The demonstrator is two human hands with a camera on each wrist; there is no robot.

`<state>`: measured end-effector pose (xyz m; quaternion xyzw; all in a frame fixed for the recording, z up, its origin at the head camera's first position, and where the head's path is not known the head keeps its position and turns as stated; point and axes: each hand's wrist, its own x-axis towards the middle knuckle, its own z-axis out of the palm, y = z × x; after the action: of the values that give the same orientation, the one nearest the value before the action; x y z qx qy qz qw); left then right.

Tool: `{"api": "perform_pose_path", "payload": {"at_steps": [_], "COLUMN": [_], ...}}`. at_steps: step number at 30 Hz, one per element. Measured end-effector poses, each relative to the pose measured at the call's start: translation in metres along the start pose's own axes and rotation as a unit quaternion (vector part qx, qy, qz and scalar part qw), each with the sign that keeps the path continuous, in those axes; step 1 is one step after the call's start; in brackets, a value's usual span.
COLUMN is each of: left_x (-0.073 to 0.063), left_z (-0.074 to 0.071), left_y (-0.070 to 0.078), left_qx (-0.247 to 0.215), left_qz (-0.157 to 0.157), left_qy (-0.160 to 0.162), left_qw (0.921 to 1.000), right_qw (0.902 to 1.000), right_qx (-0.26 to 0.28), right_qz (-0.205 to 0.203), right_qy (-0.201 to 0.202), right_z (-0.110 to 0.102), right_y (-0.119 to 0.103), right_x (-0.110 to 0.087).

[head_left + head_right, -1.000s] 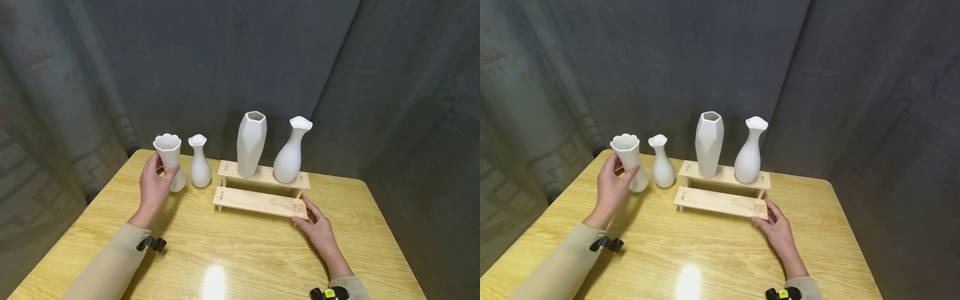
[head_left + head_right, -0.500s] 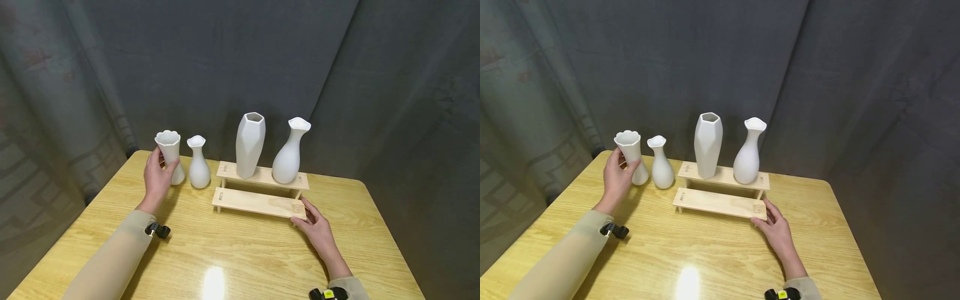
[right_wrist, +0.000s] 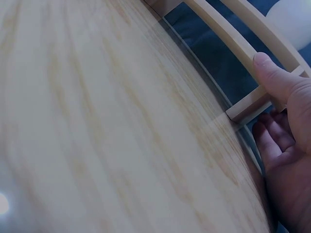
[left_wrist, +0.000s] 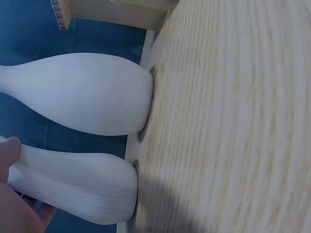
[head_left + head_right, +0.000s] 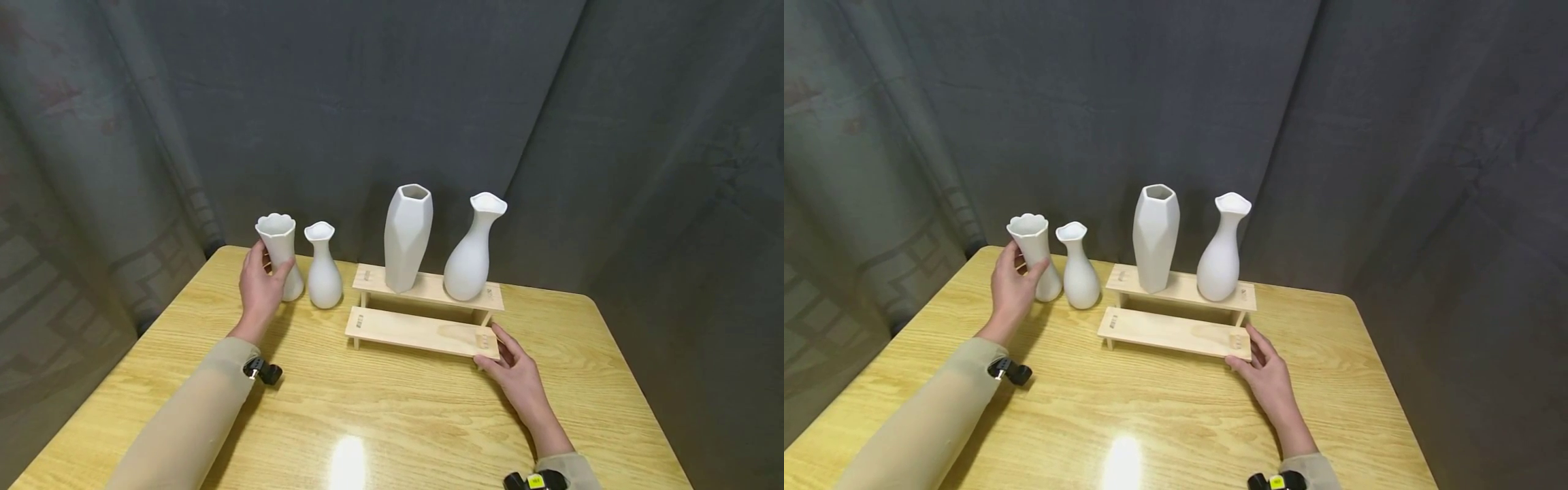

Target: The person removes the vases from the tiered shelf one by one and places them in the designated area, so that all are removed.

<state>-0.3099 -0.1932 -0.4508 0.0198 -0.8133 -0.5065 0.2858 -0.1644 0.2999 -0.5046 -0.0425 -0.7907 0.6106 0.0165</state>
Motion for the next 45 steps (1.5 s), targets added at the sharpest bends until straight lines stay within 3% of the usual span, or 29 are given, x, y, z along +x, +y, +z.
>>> {"api": "perform_pose_path", "payload": {"at_steps": [17,22,29,34,45], "left_x": [0.001,-0.003,-0.008,-0.018,-0.043], "left_z": [0.0,-0.005,-0.015,-0.016,0.002], "left_y": [-0.004,0.002,0.031,0.064,0.124], "left_qx": [0.009,0.02,0.034,-0.008,-0.043], "left_qz": [0.004,0.006,0.031,0.066,0.152], "left_qy": [-0.007,0.004,0.05,0.067,0.026], "left_qw": [0.9999,0.9998,0.9977,0.9956,0.9871], "right_qw": [1.0,1.0,1.0,1.0,0.9999], "right_qx": [-0.002,0.002,0.006,0.006,-0.009], "right_qz": [0.003,0.001,0.003,0.004,0.0], "right_qy": [0.0,0.0,0.001,0.0,-0.004], "right_z": [0.0,0.001,0.0,-0.001,-0.002], "right_y": [-0.001,-0.001,0.0,-0.001,-0.001], "right_x": [-0.003,-0.002,-0.002,-0.001,0.0]}}
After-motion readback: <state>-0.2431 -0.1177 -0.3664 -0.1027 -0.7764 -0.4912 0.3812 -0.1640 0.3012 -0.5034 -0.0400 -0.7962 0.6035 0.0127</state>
